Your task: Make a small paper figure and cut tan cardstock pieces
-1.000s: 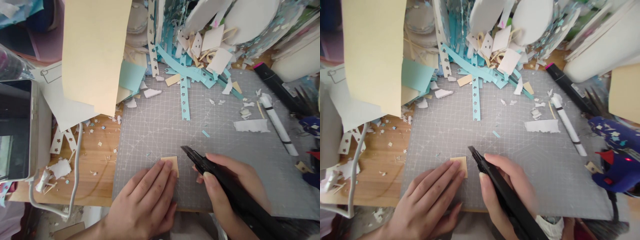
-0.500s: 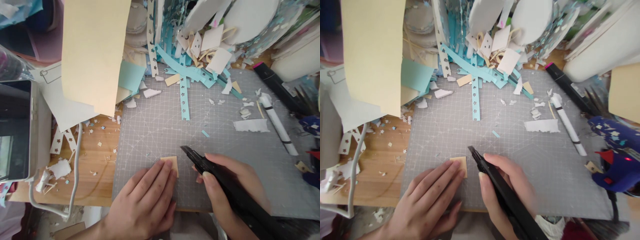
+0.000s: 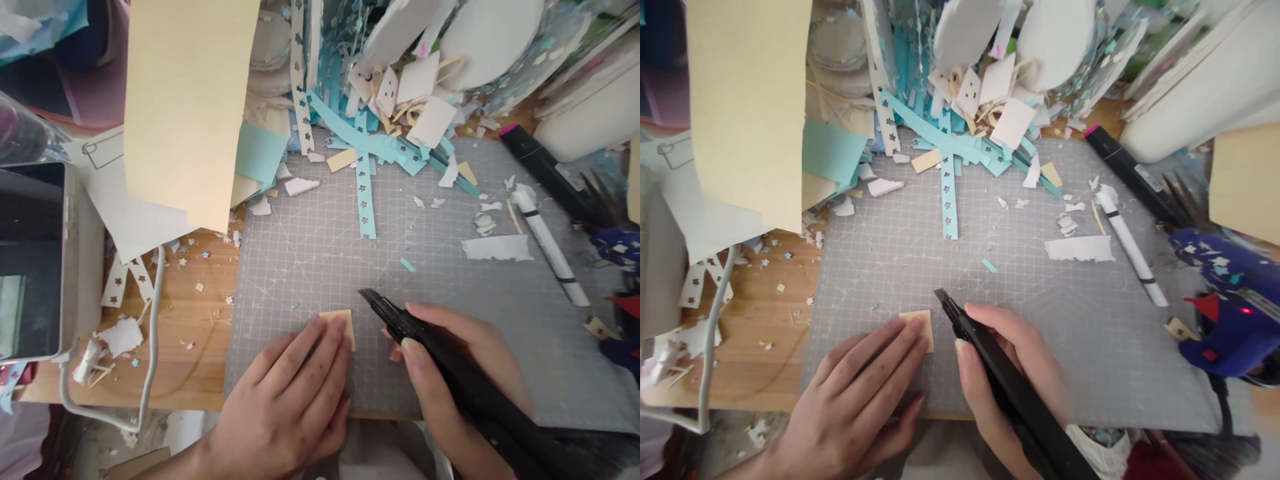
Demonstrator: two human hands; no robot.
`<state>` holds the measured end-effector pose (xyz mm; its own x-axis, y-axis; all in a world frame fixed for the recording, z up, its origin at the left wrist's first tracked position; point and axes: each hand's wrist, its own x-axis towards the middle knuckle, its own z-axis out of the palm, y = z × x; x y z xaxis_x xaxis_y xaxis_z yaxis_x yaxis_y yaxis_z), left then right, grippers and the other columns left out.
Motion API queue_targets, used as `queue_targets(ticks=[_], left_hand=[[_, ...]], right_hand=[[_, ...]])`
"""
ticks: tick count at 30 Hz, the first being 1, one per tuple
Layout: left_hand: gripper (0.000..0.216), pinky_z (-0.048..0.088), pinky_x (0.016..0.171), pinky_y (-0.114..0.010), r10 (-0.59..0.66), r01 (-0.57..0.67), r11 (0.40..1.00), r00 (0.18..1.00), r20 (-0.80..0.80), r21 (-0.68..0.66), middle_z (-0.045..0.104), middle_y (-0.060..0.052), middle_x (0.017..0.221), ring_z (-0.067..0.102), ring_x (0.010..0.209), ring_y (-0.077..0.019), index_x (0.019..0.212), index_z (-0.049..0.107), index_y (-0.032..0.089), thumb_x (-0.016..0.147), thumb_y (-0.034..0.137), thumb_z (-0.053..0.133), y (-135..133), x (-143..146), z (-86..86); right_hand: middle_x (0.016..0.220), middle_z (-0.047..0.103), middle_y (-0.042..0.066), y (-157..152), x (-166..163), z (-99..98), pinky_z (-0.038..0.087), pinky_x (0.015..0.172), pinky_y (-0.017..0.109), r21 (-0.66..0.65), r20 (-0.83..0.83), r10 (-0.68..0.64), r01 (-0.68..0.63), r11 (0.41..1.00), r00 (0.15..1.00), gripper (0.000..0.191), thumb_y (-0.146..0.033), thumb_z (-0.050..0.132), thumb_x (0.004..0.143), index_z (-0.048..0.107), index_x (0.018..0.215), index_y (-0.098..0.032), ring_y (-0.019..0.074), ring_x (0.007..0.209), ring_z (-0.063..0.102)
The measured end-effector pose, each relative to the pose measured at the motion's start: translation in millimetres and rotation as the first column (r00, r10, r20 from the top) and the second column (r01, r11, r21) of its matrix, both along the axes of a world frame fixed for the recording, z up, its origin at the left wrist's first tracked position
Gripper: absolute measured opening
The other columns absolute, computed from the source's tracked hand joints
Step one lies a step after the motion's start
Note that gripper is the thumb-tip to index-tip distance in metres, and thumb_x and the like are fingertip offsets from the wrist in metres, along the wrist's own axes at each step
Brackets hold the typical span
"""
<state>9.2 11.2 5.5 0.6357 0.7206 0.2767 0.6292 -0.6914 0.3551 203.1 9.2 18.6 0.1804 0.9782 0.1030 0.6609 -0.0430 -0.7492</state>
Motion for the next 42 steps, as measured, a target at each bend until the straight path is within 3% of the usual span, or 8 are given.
queue_targets(ticks=[13, 18, 22, 28, 32, 37, 42], left_hand=[[0.036, 0.046, 0.096, -0.035, 0.022, -0.022, 1.0, 1.0, -0.008, 0.005, 0.07, -0.01, 0.128, 0.058, 0.123, -0.024, 0.122, 0.066, 0.007, 0.092, 0.022, 0.053, -0.1, 0.3, 1.0], [0.036, 0.045, 0.098, -0.035, 0.022, -0.022, 1.0, 1.0, -0.005, -0.007, 0.069, -0.01, 0.13, 0.056, 0.126, -0.0239, 0.123, 0.065, 0.008, 0.092, 0.022, 0.054, -0.1, 0.4, 1.0], [0.039, 0.044, 0.098, -0.035, 0.019, -0.019, 1.0, 1.0, -0.017, -0.011, 0.067, -0.011, 0.133, 0.055, 0.127, -0.0244, 0.126, 0.064, 0.006, 0.092, 0.022, 0.056, -1.3, 1.3, 0.9], [0.037, 0.044, 0.098, -0.035, 0.011, -0.011, 1.0, 1.0, -0.026, -0.004, 0.067, -0.011, 0.132, 0.056, 0.126, -0.0236, 0.124, 0.065, 0.007, 0.092, 0.022, 0.055, -0.2, 0.1, 0.5], [0.037, 0.042, 0.099, -0.035, -0.004, 0.003, 1.0, 1.0, -0.021, -0.003, 0.066, -0.012, 0.134, 0.054, 0.129, -0.0237, 0.125, 0.064, 0.007, 0.093, 0.022, 0.054, 0.3, -1.0, -0.7], [0.039, 0.041, 0.1, -0.036, -0.004, 0.003, 1.0, 1.0, -0.014, -0.008, 0.066, -0.012, 0.134, 0.052, 0.13, -0.0241, 0.127, 0.063, 0.006, 0.093, 0.023, 0.055, -1.5, -0.4, -2.0], [0.04, 0.04, 0.099, -0.037, -0.018, 0.018, 1.0, 0.999, -0.032, -0.016, 0.065, -0.014, 0.135, 0.051, 0.131, -0.0251, 0.127, 0.063, 0.005, 0.092, 0.023, 0.057, -1.3, -1.0, -1.8]], right_hand=[[0.089, 0.071, 0.0, -0.6, 1.5, 1.9, 0.061, 0.067, 0.026, 0.045, 0.04, 0.035, -0.037, 0.998, 0.999, 0.013, -0.029, 0.06, 0.093, 0.063, 0.105, -0.026, 0.0152, 0.071, 0.069], [0.087, 0.071, 0.002, 2.2, 3.1, 2.9, 0.061, 0.061, 0.028, 0.087, 0.118, 0.234, -0.245, 0.966, 0.965, 0.016, -0.022, 0.058, 0.091, 0.059, 0.106, -0.024, 0.0183, 0.071, 0.071], [0.069, 0.066, -0.001, 5.5, 0.6, 4.1, 0.055, 0.046, 0.028, 0.099, 0.129, 0.325, -0.338, 0.936, 0.937, 0.007, -0.022, 0.054, 0.091, 0.056, 0.095, -0.027, 0.0193, 0.059, 0.068], [0.085, 0.071, 0.003, 1.2, 7.1, 1.5, 0.061, 0.058, 0.025, 0.096, 0.122, 0.274, -0.286, 0.953, 0.954, 0.022, -0.017, 0.058, 0.088, 0.057, 0.109, -0.024, 0.0184, 0.068, 0.072], [0.088, 0.071, 0.003, -1.0, 15.1, -2.3, 0.061, 0.066, 0.02, 0.101, 0.139, 0.319, -0.334, 0.937, 0.937, 0.026, -0.018, 0.062, 0.086, 0.057, 0.112, -0.019, 0.0153, 0.071, 0.072], [0.086, 0.071, 0.005, -1.4, 17.4, -5.8, 0.061, 0.064, 0.02, 0.098, 0.113, 0.273, -0.284, 0.954, 0.955, 0.019, -0.021, 0.058, 0.088, 0.059, 0.108, -0.019, 0.0143, 0.068, 0.071], [0.087, 0.071, 0.005, -3.4, 21.8, -8.1, 0.061, 0.062, 0.018, 0.066, 0.113, 0.317, -0.326, 0.943, 0.942, 0.022, -0.021, 0.061, 0.088, 0.06, 0.11, -0.019, 0.014, 0.068, 0.071]])
